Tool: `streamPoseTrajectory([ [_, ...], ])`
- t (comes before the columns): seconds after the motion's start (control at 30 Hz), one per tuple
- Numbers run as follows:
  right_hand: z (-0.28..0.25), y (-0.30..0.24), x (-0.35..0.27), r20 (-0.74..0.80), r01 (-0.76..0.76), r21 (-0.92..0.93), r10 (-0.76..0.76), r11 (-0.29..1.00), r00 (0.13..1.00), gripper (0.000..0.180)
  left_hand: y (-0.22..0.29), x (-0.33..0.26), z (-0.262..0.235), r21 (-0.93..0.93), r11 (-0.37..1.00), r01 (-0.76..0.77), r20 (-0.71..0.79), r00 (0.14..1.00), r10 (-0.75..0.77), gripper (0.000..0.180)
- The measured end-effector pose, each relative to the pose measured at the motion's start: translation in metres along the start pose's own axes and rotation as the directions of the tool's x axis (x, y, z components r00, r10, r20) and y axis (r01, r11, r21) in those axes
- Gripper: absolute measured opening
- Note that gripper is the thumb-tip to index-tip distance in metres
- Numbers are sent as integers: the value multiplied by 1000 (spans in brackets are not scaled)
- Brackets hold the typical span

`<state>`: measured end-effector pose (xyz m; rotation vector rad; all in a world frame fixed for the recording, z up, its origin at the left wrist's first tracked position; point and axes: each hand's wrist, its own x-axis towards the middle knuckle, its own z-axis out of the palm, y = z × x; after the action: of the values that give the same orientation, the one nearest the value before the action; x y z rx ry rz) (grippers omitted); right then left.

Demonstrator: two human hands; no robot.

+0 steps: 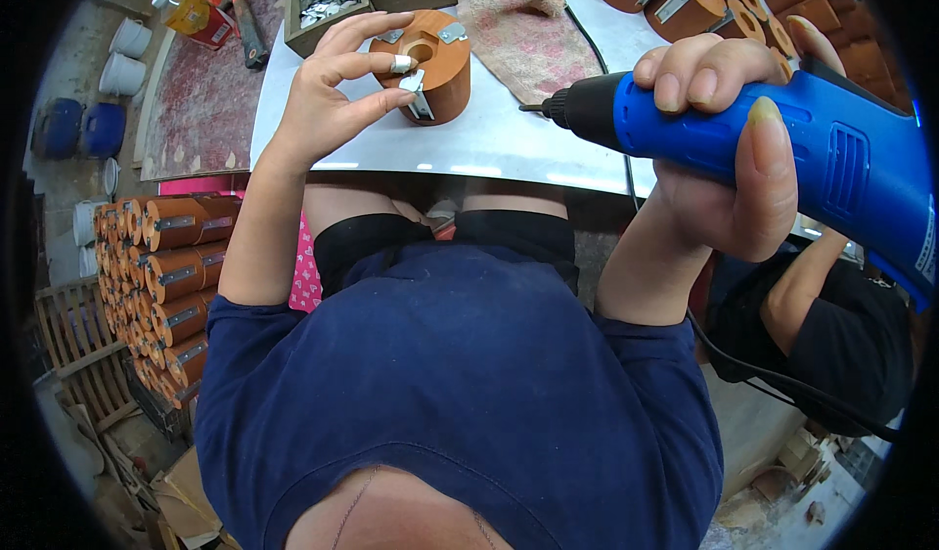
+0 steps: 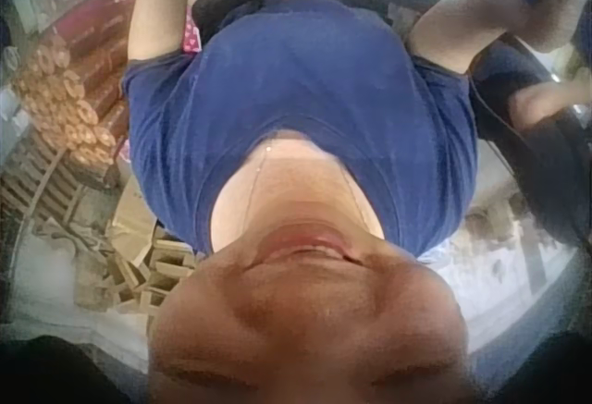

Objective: Assembling metal components and brackets into wooden cylindrical objects using an electric screwdriver.

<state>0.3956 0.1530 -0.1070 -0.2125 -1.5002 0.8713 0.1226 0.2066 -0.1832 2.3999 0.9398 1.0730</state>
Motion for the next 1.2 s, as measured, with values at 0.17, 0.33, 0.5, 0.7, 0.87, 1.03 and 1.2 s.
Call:
streamPoseTrajectory([
  [0.17, 0, -1, 1, 7, 9, 25, -9, 1000, 1000, 59, 3, 2, 1, -5, 1000, -3, -56, 998, 3, 18],
  [0.33, -3, -2, 2, -9, 0, 23, 0, 1000, 1000, 58, 4, 2, -1, 32, 1000, -1, -6, 1000, 1, 22],
  [0.5, -5, -1, 3, 76, 100, 60, -104, 993, 992, 56, 4, 1, 0, 50, 999, -6, -21, 1000, 7, 22],
  [0.7, -4, -3, -1, 23, 81, 83, -83, 993, 996, 57, 6, 0, 0, 48, 999, -2, -26, 1000, 4, 22],
  [0.87, -1, -2, 2, 29, 105, 83, -108, 991, 994, 57, 6, 1, -6, 105, 995, -2, -14, 1000, 4, 27],
  [1.03, 6, -4, 4, -60, 108, 67, -104, 992, 993, 58, -18, 43, -25, 32, 999, -26, -183, 983, 32, 34],
  [1.2, 13, -17, 0, -169, 94, 17, -90, 995, 981, 60, -100, 117, -14, 36, 976, 213, -128, 970, -207, 27],
])
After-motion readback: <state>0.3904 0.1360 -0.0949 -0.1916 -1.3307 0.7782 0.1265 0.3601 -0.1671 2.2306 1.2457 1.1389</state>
